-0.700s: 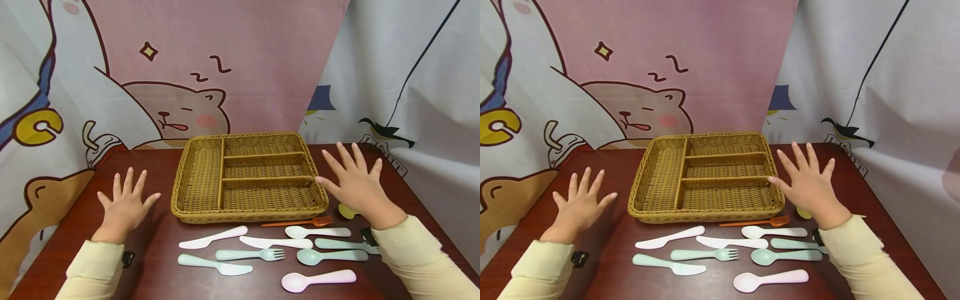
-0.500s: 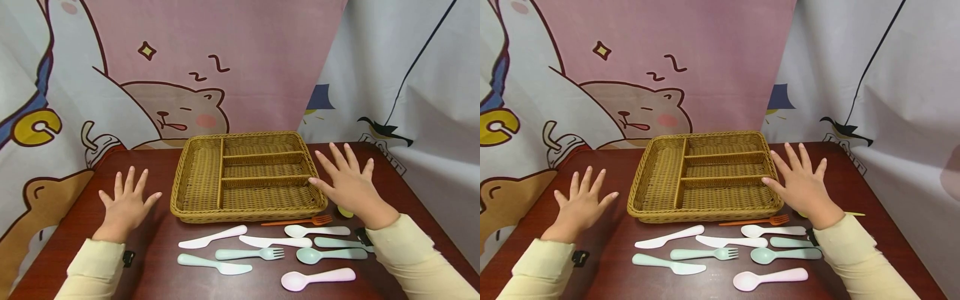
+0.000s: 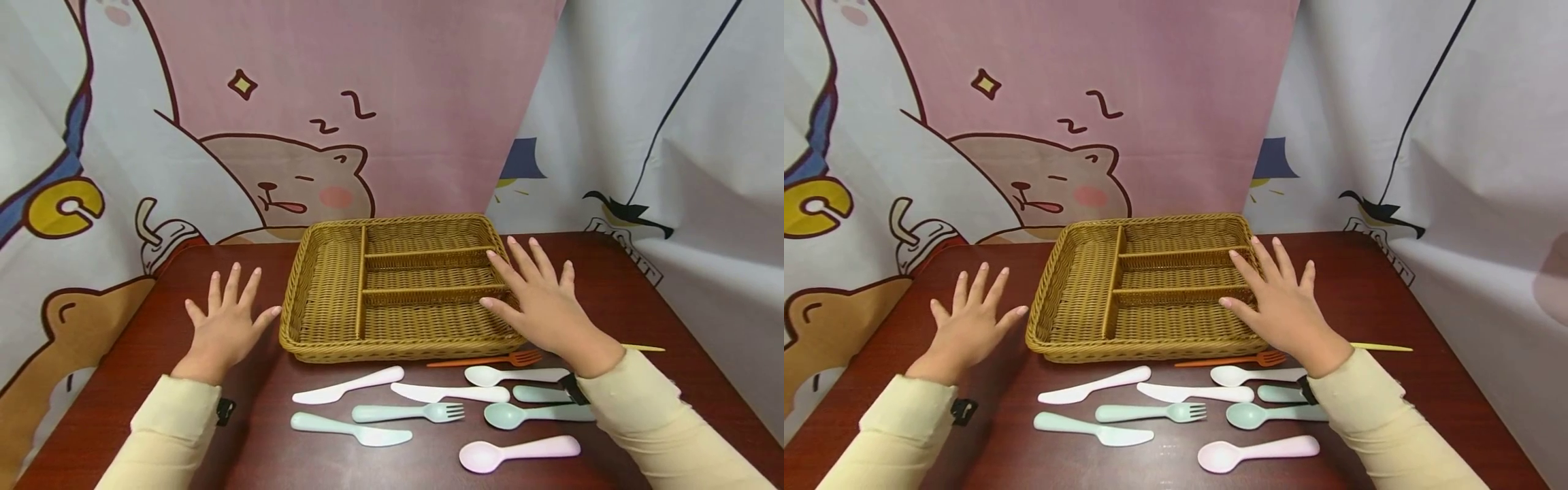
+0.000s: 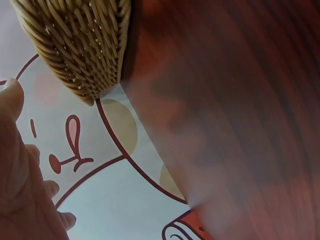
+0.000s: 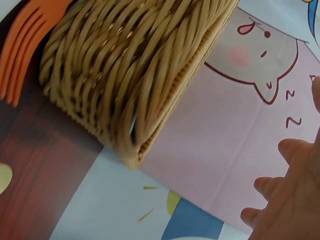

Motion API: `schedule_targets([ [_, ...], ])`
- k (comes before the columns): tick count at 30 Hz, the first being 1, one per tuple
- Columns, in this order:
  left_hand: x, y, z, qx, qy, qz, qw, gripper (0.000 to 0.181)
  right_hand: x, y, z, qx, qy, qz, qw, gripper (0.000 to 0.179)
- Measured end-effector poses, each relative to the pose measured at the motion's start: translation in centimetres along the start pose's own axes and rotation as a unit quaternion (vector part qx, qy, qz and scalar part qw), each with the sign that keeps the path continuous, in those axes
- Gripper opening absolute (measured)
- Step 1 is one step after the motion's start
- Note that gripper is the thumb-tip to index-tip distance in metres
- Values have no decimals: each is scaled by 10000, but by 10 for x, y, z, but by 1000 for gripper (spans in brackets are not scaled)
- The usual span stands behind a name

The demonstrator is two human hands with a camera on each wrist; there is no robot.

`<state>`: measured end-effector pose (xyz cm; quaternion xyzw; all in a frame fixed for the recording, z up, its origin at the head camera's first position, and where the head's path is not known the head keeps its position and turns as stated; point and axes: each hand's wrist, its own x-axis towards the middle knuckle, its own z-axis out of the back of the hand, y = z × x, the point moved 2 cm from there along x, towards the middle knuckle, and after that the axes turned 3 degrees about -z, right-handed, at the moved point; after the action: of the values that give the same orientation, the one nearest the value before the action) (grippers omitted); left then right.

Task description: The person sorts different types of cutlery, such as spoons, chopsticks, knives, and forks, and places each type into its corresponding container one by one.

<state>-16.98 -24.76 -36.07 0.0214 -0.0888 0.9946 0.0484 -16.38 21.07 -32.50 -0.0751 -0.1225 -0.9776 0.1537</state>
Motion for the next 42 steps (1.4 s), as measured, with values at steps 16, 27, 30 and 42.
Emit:
schedule_targets([
  [16, 23, -20, -12, -395, 273, -160, 9987, 81, 1, 47, -20, 502, 110, 735, 9960, 78],
  [27, 36, -28, -18, -658, 382, -101, 9970, 78, -9, 80, -31, 1050, 48, 1267, 9864, 71],
  [30, 39, -29, -20, -762, 415, -56, 9962, 78, -12, 87, -33, 1176, 45, 1435, 9826, 69],
  [42, 51, -32, -31, -1158, 717, 84, 9907, 74, -24, 108, -46, 1584, 428, 2150, 9627, 55],
])
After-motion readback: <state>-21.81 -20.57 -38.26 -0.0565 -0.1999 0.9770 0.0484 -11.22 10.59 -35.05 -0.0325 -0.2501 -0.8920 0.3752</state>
